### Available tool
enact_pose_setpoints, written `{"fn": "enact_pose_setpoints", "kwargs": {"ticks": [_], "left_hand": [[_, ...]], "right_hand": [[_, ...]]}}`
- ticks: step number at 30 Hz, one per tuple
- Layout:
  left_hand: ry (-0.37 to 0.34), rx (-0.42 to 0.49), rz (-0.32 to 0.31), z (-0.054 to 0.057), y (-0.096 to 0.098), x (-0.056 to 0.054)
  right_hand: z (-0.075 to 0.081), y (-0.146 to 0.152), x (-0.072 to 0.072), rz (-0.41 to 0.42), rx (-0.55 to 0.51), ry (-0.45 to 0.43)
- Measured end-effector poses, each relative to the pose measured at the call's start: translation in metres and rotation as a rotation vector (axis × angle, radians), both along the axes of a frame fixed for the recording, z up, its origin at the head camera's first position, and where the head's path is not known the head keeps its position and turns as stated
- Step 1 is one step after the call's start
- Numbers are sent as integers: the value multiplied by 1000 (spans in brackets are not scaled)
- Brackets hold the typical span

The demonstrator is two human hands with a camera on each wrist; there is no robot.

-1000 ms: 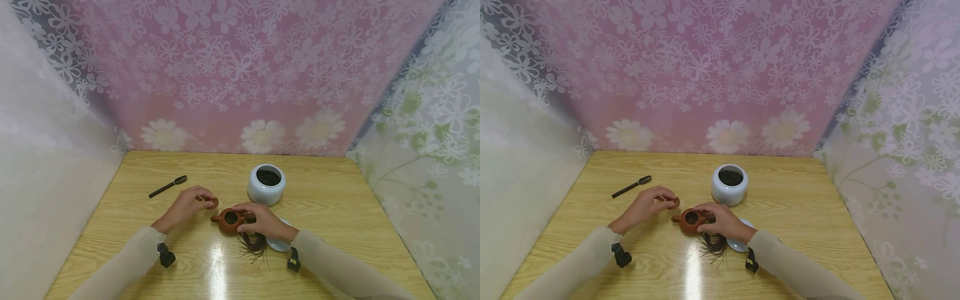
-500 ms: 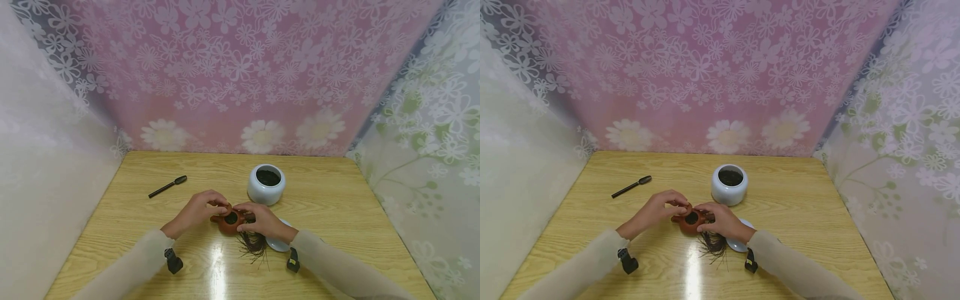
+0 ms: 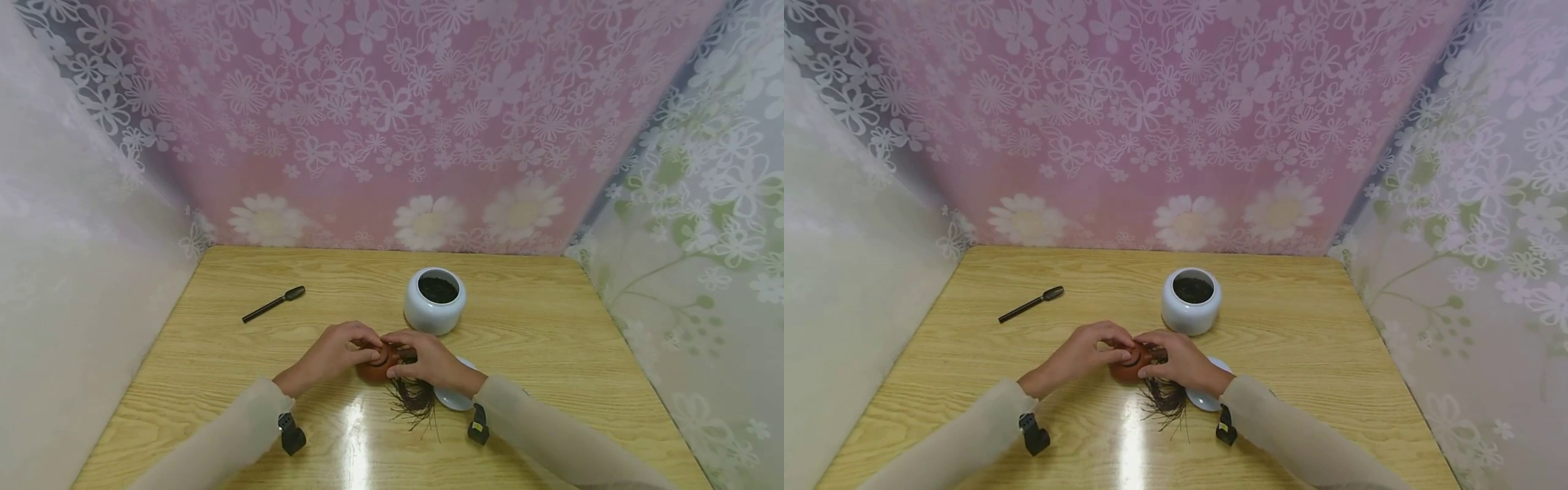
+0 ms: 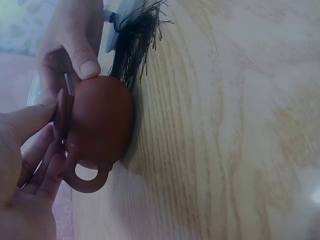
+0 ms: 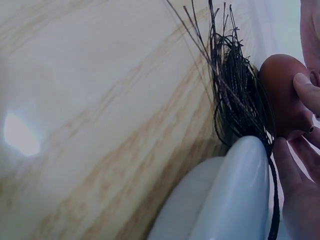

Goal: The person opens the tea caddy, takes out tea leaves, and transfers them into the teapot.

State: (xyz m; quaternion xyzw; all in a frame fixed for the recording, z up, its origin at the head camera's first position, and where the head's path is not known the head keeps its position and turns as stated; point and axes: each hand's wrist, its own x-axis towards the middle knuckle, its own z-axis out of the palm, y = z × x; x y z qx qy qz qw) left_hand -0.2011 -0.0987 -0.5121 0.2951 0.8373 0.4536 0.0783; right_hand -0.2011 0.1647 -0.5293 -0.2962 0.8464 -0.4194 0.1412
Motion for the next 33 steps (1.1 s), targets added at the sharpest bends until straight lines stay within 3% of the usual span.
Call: {"fn": "enact_pose_setpoints", "kwargs": {"ticks": [17, 24, 28, 33], "left_hand": [[77, -45, 1, -7, 4, 0], [57, -61, 18, -8, -6, 1], [48, -58, 11, -7, -13, 3], [34, -54, 50, -2, -22, 6]], "right_hand": [[-1, -1, 0, 8, 17, 67], [-3, -8, -2, 18, 25, 87], [-3, -14, -1, 28, 10, 48], [-1, -23, -1, 47, -15, 22]]}}
